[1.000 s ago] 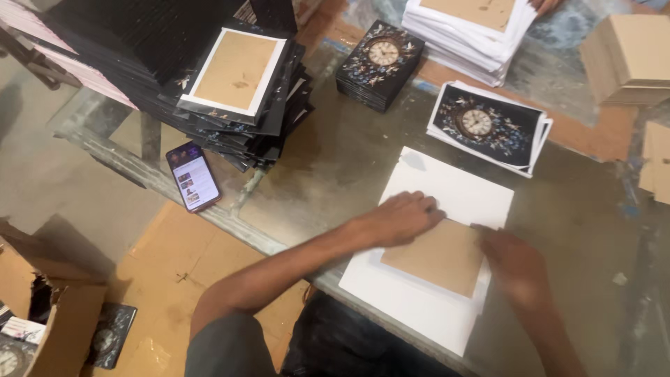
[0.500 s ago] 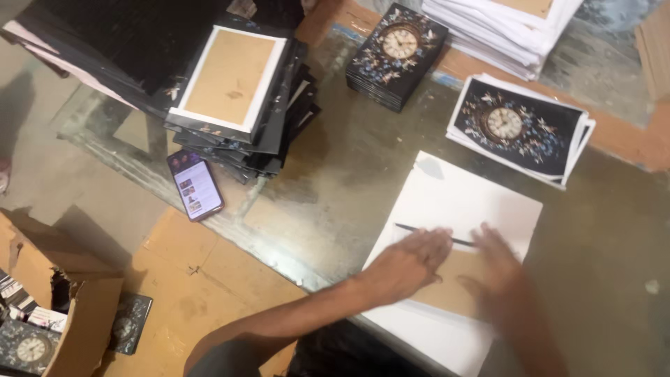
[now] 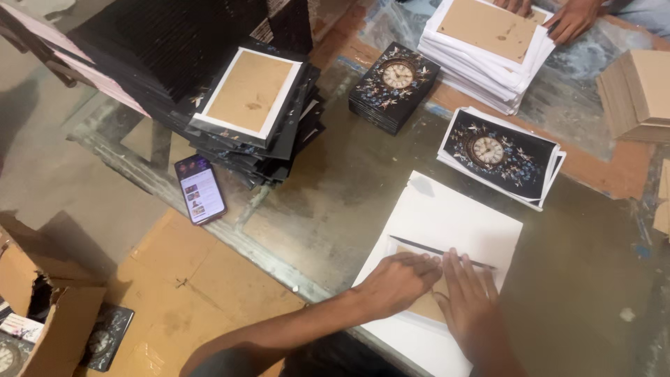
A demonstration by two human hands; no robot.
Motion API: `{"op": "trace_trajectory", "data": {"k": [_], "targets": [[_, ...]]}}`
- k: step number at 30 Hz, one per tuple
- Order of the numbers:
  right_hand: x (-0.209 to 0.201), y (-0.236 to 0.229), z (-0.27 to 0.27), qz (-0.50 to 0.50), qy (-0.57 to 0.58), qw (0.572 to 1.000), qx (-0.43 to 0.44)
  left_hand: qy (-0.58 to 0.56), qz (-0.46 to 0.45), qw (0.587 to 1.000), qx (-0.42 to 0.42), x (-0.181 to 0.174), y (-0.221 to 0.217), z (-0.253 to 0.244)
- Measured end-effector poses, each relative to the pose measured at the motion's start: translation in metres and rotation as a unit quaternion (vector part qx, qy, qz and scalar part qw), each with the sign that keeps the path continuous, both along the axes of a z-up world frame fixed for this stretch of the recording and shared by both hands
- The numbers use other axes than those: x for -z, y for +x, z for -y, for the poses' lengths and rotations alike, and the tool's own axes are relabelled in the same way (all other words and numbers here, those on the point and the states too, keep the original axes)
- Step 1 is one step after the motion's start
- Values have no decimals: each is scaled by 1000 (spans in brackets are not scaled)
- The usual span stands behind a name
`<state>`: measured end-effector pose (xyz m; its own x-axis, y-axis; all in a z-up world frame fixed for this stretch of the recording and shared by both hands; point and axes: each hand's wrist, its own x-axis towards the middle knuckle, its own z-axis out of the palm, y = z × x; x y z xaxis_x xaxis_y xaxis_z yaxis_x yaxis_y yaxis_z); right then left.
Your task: The person assembles decorative cards by placing a smaller card with a clock design onto a larger white backing sheet. They smooth the card down and then move the completed assembly to a stack on the left.
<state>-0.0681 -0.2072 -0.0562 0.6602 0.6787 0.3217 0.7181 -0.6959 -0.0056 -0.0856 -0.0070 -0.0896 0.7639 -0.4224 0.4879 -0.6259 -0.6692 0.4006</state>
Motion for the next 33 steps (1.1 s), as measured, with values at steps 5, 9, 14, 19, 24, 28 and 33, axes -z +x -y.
{"op": "trace_trajectory", "data": {"k": [5,9,14,19,24,28,33], "targets": [[-3,-14,3,78,-54,995,30,52,-85,995,3,-7,5,4],[17,-18,12,69,36,993,92,87,-132,987,-7,-10,12,23],[41,-16,26,107,-43,987,110,33,-11,999,4,0,-1,20],[53,-7,29,155,-8,980,125,28,-77,995,-53,17,-23,-27],[69,-15,31,154,-104,951,249,107,-132,970,-173,21,-37,-33],[70,-16,23,-55,41,973,222,32,55,982,-178,12,-19,-12],[59,-32,-12,-195,118,963,146,2,-74,987,-141,-5,3,11]]}}
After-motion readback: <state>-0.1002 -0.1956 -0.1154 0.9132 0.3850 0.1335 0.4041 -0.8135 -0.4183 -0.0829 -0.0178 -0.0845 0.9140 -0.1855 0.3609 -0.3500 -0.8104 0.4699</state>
